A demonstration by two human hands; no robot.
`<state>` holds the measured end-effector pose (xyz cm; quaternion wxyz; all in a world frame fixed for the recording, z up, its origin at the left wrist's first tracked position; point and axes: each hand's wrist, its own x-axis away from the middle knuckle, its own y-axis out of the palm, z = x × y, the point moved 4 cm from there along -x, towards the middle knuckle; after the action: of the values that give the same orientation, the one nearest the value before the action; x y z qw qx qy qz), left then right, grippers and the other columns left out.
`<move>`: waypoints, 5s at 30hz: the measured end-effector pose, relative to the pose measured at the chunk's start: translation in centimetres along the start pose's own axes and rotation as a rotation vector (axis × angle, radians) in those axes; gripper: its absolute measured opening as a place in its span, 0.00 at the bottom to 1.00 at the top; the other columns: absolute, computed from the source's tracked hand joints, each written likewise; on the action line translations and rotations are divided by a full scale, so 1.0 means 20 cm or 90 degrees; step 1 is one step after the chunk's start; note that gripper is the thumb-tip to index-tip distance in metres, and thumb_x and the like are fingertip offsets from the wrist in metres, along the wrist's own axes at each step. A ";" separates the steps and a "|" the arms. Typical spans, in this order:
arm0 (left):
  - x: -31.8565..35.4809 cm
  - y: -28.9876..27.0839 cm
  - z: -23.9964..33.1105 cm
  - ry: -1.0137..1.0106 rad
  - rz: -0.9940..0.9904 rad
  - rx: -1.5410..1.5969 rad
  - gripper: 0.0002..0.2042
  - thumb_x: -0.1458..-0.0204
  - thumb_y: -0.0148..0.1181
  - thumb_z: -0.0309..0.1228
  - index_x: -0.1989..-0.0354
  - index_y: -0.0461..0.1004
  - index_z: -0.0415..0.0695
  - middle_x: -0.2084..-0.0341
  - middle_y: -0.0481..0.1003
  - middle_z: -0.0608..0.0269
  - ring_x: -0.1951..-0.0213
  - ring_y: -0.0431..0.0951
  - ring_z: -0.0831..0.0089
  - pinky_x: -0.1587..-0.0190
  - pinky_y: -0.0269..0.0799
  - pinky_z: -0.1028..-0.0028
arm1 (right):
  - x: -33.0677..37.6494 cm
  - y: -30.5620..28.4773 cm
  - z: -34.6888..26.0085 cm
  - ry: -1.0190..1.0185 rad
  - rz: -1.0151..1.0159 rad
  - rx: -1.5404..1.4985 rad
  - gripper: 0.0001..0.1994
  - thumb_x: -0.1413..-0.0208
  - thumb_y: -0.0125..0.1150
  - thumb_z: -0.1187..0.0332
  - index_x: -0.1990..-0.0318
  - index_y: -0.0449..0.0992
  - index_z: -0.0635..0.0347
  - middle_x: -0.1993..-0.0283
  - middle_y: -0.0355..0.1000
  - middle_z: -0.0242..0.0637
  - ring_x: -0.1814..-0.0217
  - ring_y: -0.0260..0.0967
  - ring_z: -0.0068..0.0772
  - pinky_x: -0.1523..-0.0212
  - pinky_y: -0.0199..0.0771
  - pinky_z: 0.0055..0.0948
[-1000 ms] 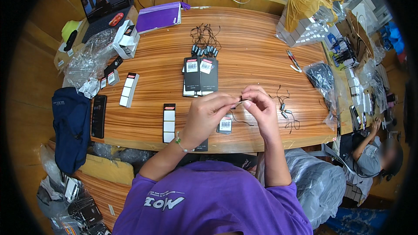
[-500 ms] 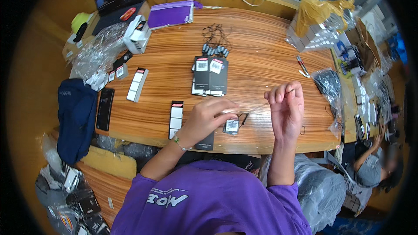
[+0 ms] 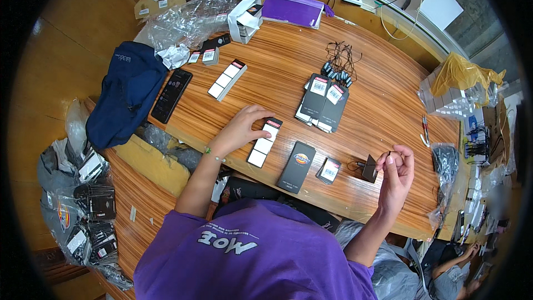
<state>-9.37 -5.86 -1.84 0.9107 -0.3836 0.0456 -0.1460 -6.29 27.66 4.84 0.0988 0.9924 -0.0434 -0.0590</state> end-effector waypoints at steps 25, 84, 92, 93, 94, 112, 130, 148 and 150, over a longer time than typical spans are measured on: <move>-0.17 0.21 0.78 0.167 0.123 0.366 0.07 0.58 0.62 0.17 0.68 0.75 0.35 0.71 0.77 0.62 0.68 0.77 0.78 0.63 0.73 0.80 | 0.06 0.29 -0.09 -0.262 -0.003 0.396 0.11 0.53 0.53 0.82 0.61 0.62 0.65 0.79 0.67 0.39 0.79 0.66 0.28 0.77 0.66 0.24; -0.18 0.12 0.84 0.534 0.287 0.029 0.09 0.67 0.62 0.18 0.75 0.72 0.43 0.71 0.75 0.65 0.68 0.74 0.68 0.67 0.64 0.72 | -0.12 0.19 -0.09 -0.051 -0.281 -0.536 0.05 0.42 0.47 0.67 0.65 0.60 0.56 0.81 0.62 0.33 0.79 0.54 0.25 0.74 0.55 0.26; -0.21 0.19 0.84 0.454 0.244 0.084 0.07 0.62 0.62 0.19 0.72 0.74 0.39 0.69 0.74 0.60 0.66 0.74 0.65 0.62 0.67 0.70 | -0.13 0.26 -0.04 0.038 -0.221 -0.663 0.05 0.43 0.49 0.68 0.64 0.62 0.56 0.72 0.66 0.38 0.72 0.62 0.29 0.65 0.66 0.28; -0.23 0.20 0.82 0.402 0.183 0.196 0.06 0.59 0.61 0.21 0.71 0.74 0.38 0.69 0.74 0.60 0.65 0.74 0.66 0.61 0.67 0.70 | -0.14 0.25 -0.03 0.031 -0.177 -0.664 0.04 0.42 0.49 0.69 0.63 0.62 0.57 0.70 0.67 0.39 0.70 0.64 0.30 0.63 0.68 0.29; -0.24 0.21 0.80 0.347 0.120 0.307 0.07 0.57 0.61 0.23 0.69 0.74 0.38 0.68 0.74 0.60 0.64 0.74 0.67 0.60 0.67 0.71 | -0.15 0.23 -0.03 0.012 -0.168 -0.635 0.04 0.42 0.49 0.69 0.63 0.62 0.57 0.69 0.67 0.40 0.68 0.65 0.31 0.61 0.69 0.29; -0.22 0.20 0.84 0.220 0.070 0.309 0.09 0.59 0.63 0.21 0.69 0.71 0.38 0.70 0.73 0.62 0.65 0.74 0.74 0.59 0.70 0.76 | -0.12 0.22 -0.11 -0.020 -0.097 -0.537 0.04 0.41 0.47 0.69 0.61 0.62 0.58 0.67 0.68 0.41 0.65 0.68 0.29 0.60 0.71 0.28; -0.20 0.05 0.89 0.368 0.227 0.220 0.09 0.65 0.66 0.20 0.72 0.77 0.40 0.74 0.75 0.61 0.70 0.74 0.70 0.66 0.69 0.75 | -0.05 0.25 -0.15 -0.057 -0.085 0.052 0.07 0.48 0.52 0.80 0.63 0.63 0.64 0.73 0.66 0.30 0.70 0.67 0.17 0.66 0.65 0.17; -0.20 0.07 0.89 0.350 0.203 0.248 0.08 0.64 0.65 0.19 0.72 0.77 0.38 0.75 0.76 0.60 0.71 0.74 0.70 0.68 0.69 0.76 | -0.04 0.26 -0.08 0.009 -0.079 -0.048 0.06 0.46 0.52 0.79 0.66 0.60 0.61 0.76 0.66 0.29 0.72 0.64 0.14 0.72 0.64 0.13; -0.20 0.07 0.88 0.352 0.195 0.251 0.07 0.64 0.65 0.19 0.73 0.77 0.38 0.76 0.76 0.60 0.71 0.74 0.70 0.68 0.69 0.76 | -0.03 0.27 -0.07 0.016 -0.083 -0.055 0.06 0.46 0.52 0.79 0.66 0.60 0.60 0.76 0.66 0.29 0.73 0.63 0.14 0.72 0.64 0.13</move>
<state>-9.44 8.34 9.36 0.9318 -0.1356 0.3176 -0.1120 -7.09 22.80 7.42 0.1384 0.9885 0.0250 -0.0548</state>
